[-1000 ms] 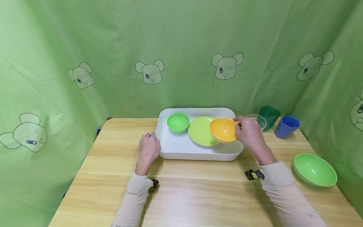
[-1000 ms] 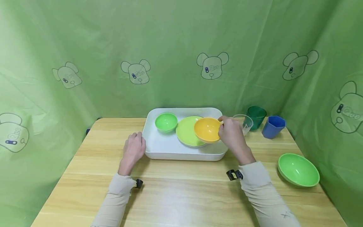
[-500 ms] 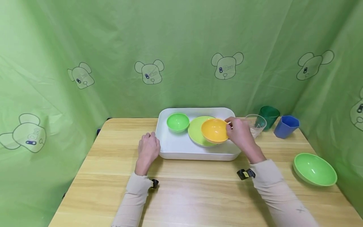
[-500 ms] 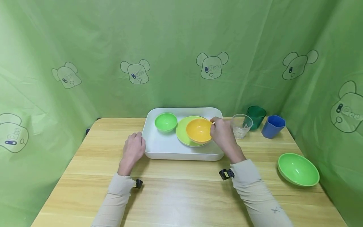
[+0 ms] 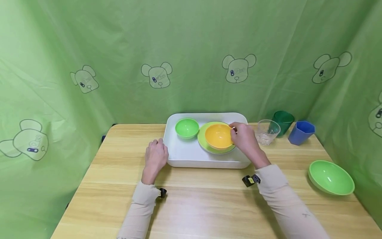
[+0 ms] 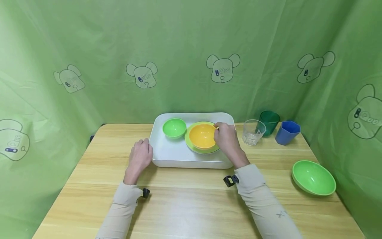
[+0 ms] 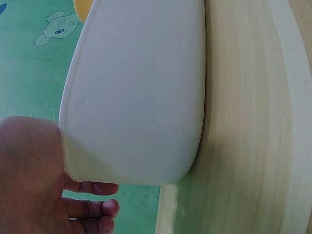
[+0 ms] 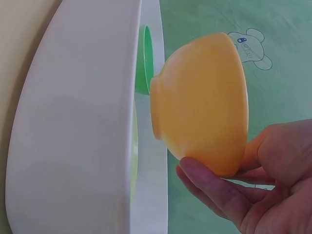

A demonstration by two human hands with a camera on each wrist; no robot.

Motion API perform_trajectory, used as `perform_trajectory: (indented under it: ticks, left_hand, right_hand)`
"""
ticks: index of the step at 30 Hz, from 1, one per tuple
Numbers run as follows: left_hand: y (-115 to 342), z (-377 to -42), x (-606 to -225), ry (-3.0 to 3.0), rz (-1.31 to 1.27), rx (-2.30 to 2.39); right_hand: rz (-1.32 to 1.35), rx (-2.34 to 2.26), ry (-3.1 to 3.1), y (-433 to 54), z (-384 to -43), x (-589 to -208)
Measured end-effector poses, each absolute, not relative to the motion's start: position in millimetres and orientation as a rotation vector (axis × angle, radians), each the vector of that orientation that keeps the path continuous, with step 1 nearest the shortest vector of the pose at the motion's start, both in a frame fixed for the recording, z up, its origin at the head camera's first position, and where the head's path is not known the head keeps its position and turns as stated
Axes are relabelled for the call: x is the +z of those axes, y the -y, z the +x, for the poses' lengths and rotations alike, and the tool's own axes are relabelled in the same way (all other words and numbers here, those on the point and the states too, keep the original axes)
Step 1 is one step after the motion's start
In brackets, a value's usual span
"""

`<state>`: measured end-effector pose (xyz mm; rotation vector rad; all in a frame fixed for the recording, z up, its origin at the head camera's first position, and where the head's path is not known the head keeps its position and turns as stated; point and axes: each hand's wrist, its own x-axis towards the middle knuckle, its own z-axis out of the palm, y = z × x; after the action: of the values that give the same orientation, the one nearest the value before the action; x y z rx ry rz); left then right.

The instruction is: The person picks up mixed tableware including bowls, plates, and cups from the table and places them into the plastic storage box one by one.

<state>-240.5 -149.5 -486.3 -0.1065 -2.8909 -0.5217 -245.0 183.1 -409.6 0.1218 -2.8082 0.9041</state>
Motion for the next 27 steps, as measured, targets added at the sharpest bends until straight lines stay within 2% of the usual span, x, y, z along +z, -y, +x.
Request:
perform_trajectory:
  ticks: [27]
  left_hand:
    - [148,-239,-486,2.891,-0.099,-0.536]
  right_hand:
    - [0.078,1.196,2.791,-161,-274,-421]
